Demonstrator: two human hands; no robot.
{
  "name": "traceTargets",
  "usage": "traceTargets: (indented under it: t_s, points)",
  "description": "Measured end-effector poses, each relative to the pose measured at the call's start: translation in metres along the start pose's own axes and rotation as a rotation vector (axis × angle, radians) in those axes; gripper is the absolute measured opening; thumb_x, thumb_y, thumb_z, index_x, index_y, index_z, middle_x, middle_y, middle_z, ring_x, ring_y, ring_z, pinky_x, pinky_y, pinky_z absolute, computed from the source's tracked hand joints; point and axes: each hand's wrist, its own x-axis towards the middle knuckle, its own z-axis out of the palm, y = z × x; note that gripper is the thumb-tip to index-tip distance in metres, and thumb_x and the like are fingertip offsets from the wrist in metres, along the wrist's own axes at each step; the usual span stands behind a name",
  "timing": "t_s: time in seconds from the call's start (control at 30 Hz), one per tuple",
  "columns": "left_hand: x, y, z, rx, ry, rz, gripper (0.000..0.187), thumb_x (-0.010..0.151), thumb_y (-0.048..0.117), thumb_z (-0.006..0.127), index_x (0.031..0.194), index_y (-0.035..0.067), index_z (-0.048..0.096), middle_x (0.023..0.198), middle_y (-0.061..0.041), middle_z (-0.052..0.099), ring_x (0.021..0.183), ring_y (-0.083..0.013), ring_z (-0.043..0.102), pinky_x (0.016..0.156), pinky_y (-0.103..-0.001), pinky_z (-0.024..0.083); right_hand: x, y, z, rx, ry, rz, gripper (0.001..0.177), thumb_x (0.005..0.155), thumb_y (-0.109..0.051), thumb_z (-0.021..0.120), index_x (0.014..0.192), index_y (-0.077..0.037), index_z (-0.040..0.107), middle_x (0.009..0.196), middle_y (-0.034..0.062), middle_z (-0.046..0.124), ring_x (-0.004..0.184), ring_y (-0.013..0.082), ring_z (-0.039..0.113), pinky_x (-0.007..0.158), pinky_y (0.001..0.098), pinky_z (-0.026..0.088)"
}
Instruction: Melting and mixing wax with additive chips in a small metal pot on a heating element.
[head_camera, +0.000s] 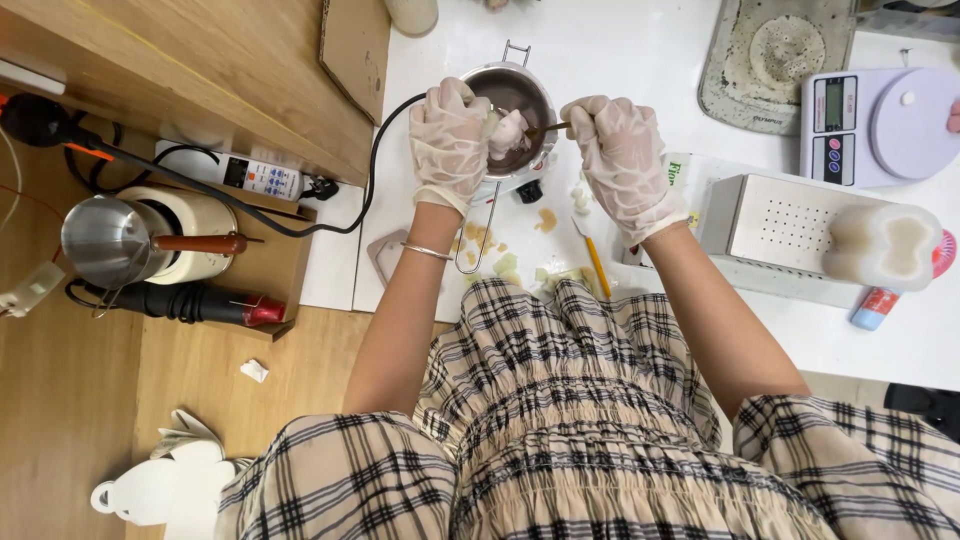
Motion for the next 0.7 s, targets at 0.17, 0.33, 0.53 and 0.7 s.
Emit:
traceTargets:
  t_s: [0.17,0.33,0.53,0.7]
  points:
    - [-0.005,-0.006,0.002,0.046,-0.032,-0.036,0.011,0.088,0.025,0.07,0.095,0.016,0.072,0.106,-0.004,0.056,0.102,-0.0236,0.054,0.083,-0.04,0.039,0.002,0.016,0.032,-0.19,-0.025,-0.069,0.01,0.112,-0.017,0.057,0.11,-0.01,0.064,0.091,0.003,0.067,0.086,0.0232,0.061,0.094,0.0413,0.041]
    - [-0.007,-0.007,0.001,0.103,-0.025,-0.048,0.012,0.087,0.026,0.071,0.095,0.017,0.072,0.106,-0.005,0.056,0.102,-0.0235,0.054,0.082,-0.04,0.04,0.011,0.012,0.034,-0.06,0.056,-0.128,0.013,0.109,-0.015,0.058,0.116,-0.01,0.068,0.097,0.0057,0.072,0.089,0.025,0.065,0.087,0.0408,0.047]
    - [-0.003,-0.008,0.011,0.115,-0.026,-0.048,0.013,0.085,0.026,0.071,0.093,0.015,0.072,0.106,-0.005,0.057,0.101,-0.0239,0.055,0.082,-0.04,0.041,0.011,0.013,0.021,0.2,0.091,-0.048,0.014,0.115,-0.013,0.055,0.117,-0.005,0.066,0.103,0.011,0.073,0.093,0.0236,0.074,0.081,0.0349,0.058]
    - [0.007,-0.002,0.009,0.102,-0.037,-0.025,0.011,0.086,0.028,0.07,0.085,0.017,0.071,0.105,-0.006,0.056,0.103,-0.0248,0.055,0.083,-0.04,0.041,0.013,0.009,0.017,0.231,-0.073,0.132,0.022,0.113,-0.018,0.05,0.117,-0.005,0.068,0.102,0.0102,0.076,0.093,0.0207,0.074,0.083,0.0331,0.056]
